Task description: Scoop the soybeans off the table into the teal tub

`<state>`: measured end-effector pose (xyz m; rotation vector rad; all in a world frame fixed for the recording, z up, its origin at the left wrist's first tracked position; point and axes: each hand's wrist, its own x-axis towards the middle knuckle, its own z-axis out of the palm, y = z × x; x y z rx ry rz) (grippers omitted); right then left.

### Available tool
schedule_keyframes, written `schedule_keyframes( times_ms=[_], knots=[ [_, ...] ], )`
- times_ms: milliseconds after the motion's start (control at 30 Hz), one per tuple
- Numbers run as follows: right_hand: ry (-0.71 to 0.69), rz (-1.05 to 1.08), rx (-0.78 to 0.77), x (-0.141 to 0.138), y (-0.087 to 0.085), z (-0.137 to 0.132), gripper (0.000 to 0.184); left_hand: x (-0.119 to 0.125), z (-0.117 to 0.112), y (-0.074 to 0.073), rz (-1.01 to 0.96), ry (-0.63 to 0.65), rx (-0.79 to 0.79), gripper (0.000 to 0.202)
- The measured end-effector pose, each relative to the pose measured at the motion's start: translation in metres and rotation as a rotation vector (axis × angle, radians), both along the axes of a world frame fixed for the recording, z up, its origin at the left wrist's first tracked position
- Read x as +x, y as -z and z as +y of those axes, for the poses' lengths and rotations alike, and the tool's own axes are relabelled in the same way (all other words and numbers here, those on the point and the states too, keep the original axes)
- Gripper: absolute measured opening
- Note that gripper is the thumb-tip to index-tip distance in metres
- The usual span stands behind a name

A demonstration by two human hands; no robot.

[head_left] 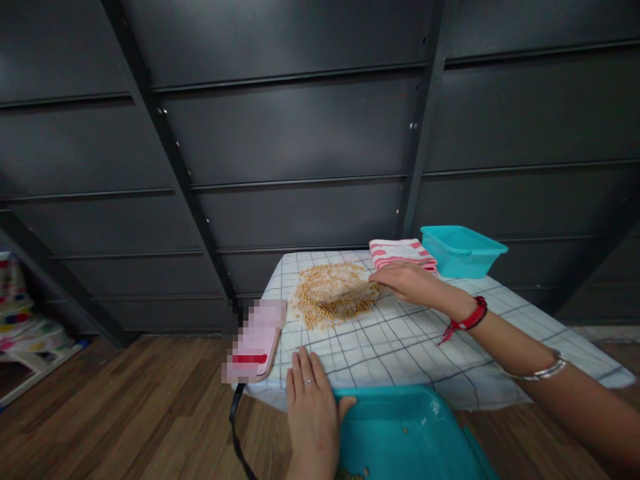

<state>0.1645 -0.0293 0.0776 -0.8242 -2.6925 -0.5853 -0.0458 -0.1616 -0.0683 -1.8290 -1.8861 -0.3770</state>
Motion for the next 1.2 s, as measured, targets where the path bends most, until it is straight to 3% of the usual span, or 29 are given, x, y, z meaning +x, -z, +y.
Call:
schedule_keyframes(
  times_ms=[233, 500, 667, 833, 1067, 1200],
  knots=[
    [-0.007, 0.056, 0.045, 0.017, -0.004, -0.012, 0.033, -0.002, 0.0, -0.001, 0.013, 0.011, 0.003, 0.075],
    [-0.064, 0.047, 0.027, 0.018, 0.008, -0.017, 0.037, -0.006, 0.0, 0.002, 0.028, 0.029, 0.009, 0.074],
    [-0.075, 0.04, 0.013, 0.026, 0.0, -0.031, 0.035, -0.01, 0.001, 0.01, -0.001, 0.084, 0.002, 0.073],
    [-0.049, 0.057, 0.033, 0.026, -0.007, -0.037, 0.036, -0.006, 0.0, 0.005, 0.0, 0.04, -0.01, 0.071],
    [-0.058, 0.023, -0.003, 0.022, 0.003, -0.034, 0.042, -0.008, 0.0, 0.007, -0.018, 0.077, -0.014, 0.072],
    [-0.099, 0.056, -0.005, 0.029, 0.004, -0.041, 0.036, -0.008, 0.0, 0.007, -0.016, 0.07, -0.01, 0.074]
  ],
)
